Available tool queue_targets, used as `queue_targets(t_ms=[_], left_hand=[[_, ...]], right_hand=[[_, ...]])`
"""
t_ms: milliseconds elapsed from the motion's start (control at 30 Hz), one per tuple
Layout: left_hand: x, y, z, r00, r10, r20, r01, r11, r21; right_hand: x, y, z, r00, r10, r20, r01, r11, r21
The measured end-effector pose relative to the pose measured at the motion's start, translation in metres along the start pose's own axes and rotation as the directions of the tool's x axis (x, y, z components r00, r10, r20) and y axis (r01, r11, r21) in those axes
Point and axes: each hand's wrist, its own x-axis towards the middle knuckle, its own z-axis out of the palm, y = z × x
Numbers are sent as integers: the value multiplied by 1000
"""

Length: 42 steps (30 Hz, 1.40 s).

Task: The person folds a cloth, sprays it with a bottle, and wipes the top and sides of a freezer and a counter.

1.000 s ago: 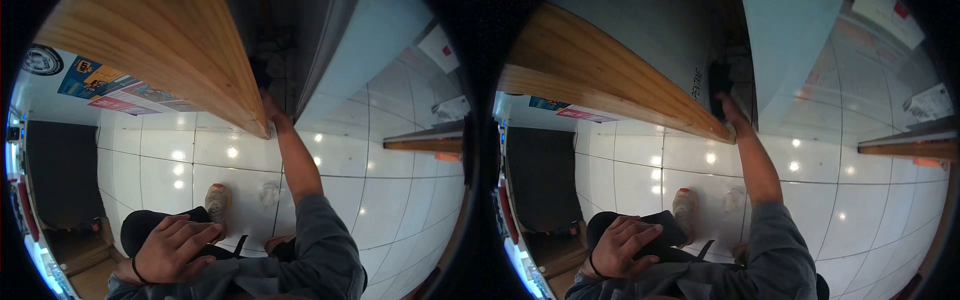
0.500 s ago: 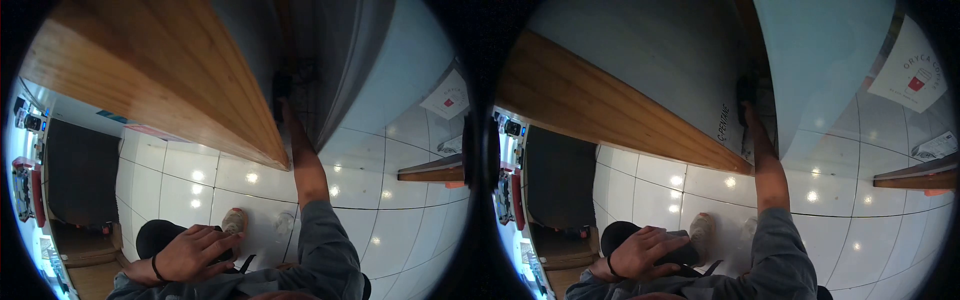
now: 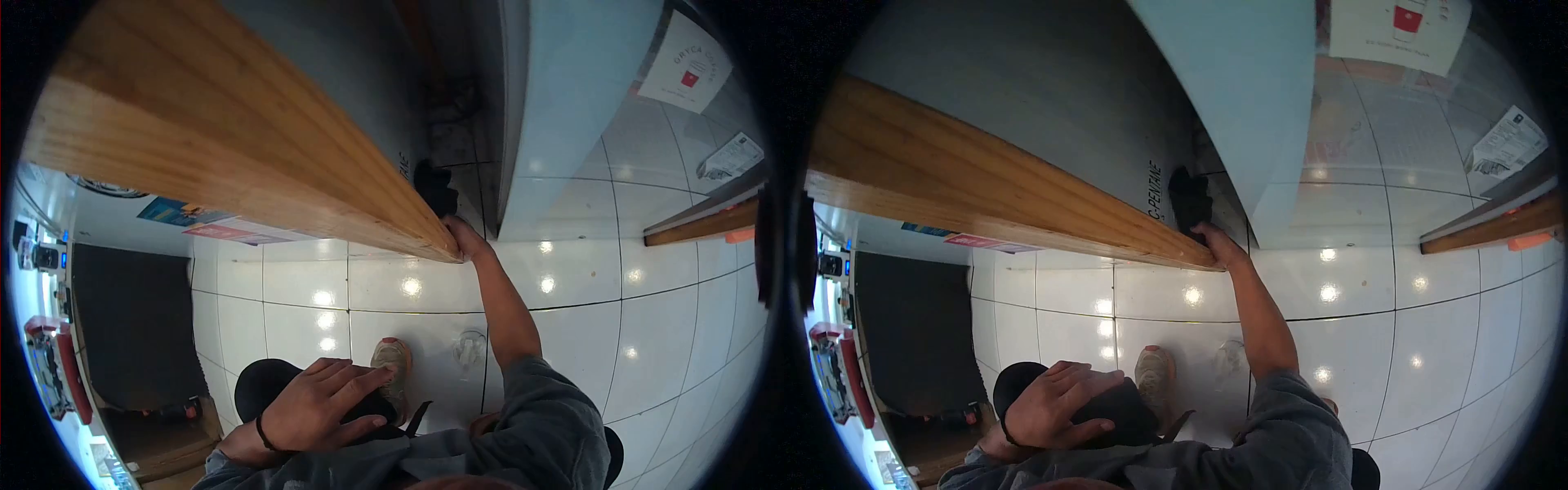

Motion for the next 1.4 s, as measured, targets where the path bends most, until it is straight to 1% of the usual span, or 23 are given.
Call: queue_targets(t_ms=[33, 100, 200, 267, 300, 333, 400, 433, 467, 533, 667, 733, 833, 933, 1033, 1133, 1200, 1233, 1300, 1367, 1400], left_hand=[[3, -1, 1, 1000, -1, 8, 1, 1000, 2], [7, -3, -1, 1000, -10, 27, 9, 1000, 18], [7, -7, -2, 999, -40, 22, 40, 999, 12], [5, -7, -3, 998, -62, 1, 62, 997, 54], [3, -5, -2, 997, -74, -12, 74, 995, 72], [0, -3, -2, 994, -109, -8, 109, 991, 74], [-3, -7, -1, 997, -72, -33, 75, 990, 123], [-5, -7, 0, 997, -56, -48, 62, 988, 141], [-7, -5, -1, 995, -90, -42, 95, 988, 123], [-7, 0, 0, 989, -147, -26, 149, 986, 73], [-7, 8, 2, 997, -71, -3, 71, 995, 68], [-5, 8, 3, 1000, -19, 6, 19, 999, 31], [0, 6, 2, 998, 67, 4, -67, 993, 94], [0, 3, 4, 996, 89, 19, -90, 994, 66], [-1, 5, 2, 998, 25, 52, -27, 999, 27], [-4, 1, 4, 1000, 26, 4, -26, 999, 34], [-4, 4, 3, 1000, 27, 1, -27, 1000, 15], [-3, 5, 1, 1000, 28, -3, -28, 1000, 12], [-5, 5, 0, 1000, 9, 0, -9, 1000, 28], [-7, 5, 0, 1000, -13, -8, 14, 998, 69], [-7, 4, -1, 1000, -20, -18, 22, 995, 101]], right_hand=[[-4, 0, -1, 1000, 17, 18, -17, 1000, -13], [21, 5, -12, 987, -149, 54, 157, 962, -223], [22, -49, 22, 949, -259, -179, 232, 960, -157], [97, -53, 12, 907, -302, -293, 253, 948, -193], [125, -65, 5, 890, -314, -331, 267, 947, -180], [147, -78, 2, 879, -324, -349, 281, 945, -168], [175, -97, -3, 880, -333, -340, 308, 943, -125], [178, -105, 0, 881, -337, -331, 317, 942, -114], [177, -107, 1, 883, -341, -324, 324, 940, -105], [164, -101, 4, 883, -352, -312, 333, 936, -113], [89, -62, 13, 899, -361, -247, 341, 932, -119], [45, -40, 11, 940, -274, -202, 257, 961, -104], [1, -14, 0, 989, -20, -143, 6, 995, -99], [-10, -5, -15, 995, -24, 97, 41, 983, -177], [-36, -25, 5, 996, 25, 90, -9, 985, -175], [7, -18, 4, 996, -88, -3, 87, 986, -143], [40, -33, 12, 964, -160, -214, 136, 983, -122], [58, -48, 16, 928, -197, -315, 169, 979, -115], [78, -84, 21, 892, -241, -384, 187, 967, -174], [132, -87, 6, 875, -275, -398, 218, 958, -183], [167, -81, -5, 880, -293, -375, 250, 955, -158]])
